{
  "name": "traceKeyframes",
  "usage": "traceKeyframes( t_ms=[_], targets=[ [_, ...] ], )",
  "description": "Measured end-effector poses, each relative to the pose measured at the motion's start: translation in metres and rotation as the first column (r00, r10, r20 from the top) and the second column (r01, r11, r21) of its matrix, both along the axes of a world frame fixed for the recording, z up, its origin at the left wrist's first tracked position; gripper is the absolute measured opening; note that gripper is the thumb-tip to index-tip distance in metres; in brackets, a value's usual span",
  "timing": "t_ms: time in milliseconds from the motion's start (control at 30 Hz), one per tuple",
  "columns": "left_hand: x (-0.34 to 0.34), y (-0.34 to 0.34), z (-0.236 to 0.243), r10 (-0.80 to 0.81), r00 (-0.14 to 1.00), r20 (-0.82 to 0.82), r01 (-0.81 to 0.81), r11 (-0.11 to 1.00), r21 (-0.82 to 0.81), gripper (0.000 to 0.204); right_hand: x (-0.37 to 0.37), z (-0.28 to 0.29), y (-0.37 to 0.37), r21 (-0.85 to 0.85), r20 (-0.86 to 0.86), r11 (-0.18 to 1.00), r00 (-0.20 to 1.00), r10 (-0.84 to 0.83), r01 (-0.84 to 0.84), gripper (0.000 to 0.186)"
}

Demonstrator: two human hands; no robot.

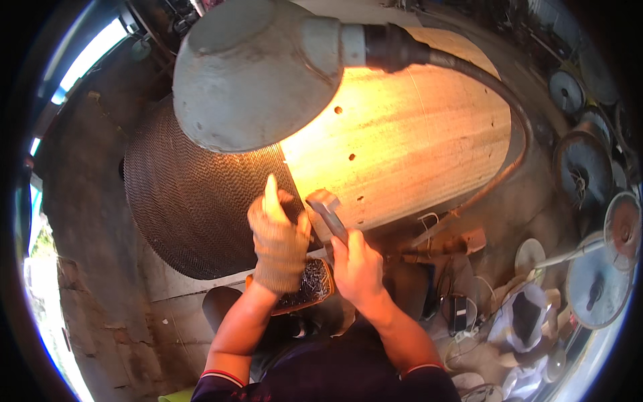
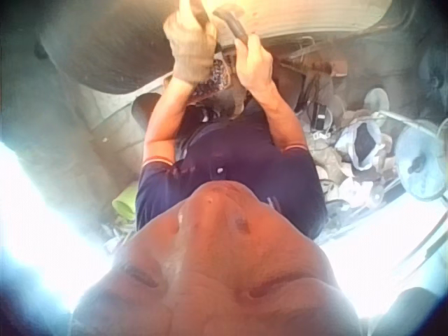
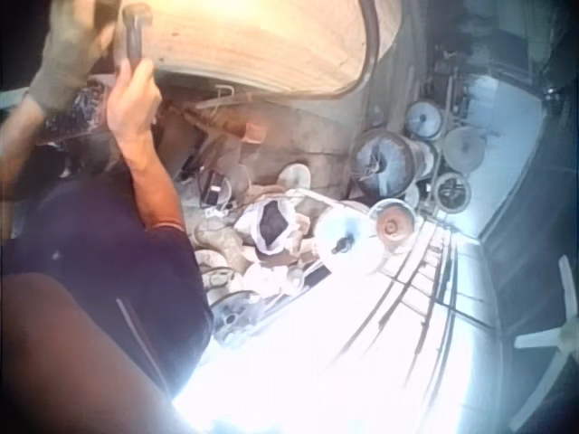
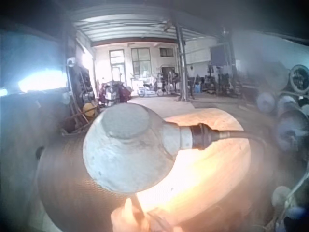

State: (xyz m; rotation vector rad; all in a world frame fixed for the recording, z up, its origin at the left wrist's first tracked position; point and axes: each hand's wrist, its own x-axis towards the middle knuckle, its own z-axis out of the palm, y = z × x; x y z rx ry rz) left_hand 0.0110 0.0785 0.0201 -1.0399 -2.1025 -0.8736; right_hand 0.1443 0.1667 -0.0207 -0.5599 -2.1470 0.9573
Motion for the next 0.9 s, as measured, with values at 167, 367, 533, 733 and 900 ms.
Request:
traceKeyframes(
  t_ms=[167, 367, 533, 733, 900],
  targets=[
    [0.032, -0.054, -0.043, -0.157, 0.984, 0.082, 0.166, 0.977, -0.131, 0.069, -0.003, -0.009, -0.005, 0.206, -0.122, 0.978, 0.993, -0.001, 0.027, 0.028],
    [0.055, -0.097, -0.089, -0.109, 0.881, 0.460, 0.364, 0.778, -0.512, 0.032, 0.004, -0.036, -0.014, -0.022, -0.274, 0.999, 0.961, 0.038, -0.045, 0.023],
    [0.050, -0.100, -0.093, 0.058, 0.910, 0.410, 0.310, 0.561, -0.767, 0.022, -0.016, -0.040, -0.005, 0.049, 0.032, 0.997, 0.998, 0.056, -0.057, 0.024],
    [0.046, -0.095, -0.100, -0.026, 0.961, 0.275, 0.246, 0.535, -0.808, 0.010, 0.006, -0.041, -0.007, 0.130, -0.242, 0.991, 0.969, 0.048, -0.017, 0.021],
    [0.051, -0.101, -0.099, -0.040, 0.979, 0.200, 0.190, 0.535, -0.823, 0.009, -0.006, -0.024, -0.013, -0.017, -0.002, 0.999, 0.999, 0.038, -0.038, 0.020]
  ],
)
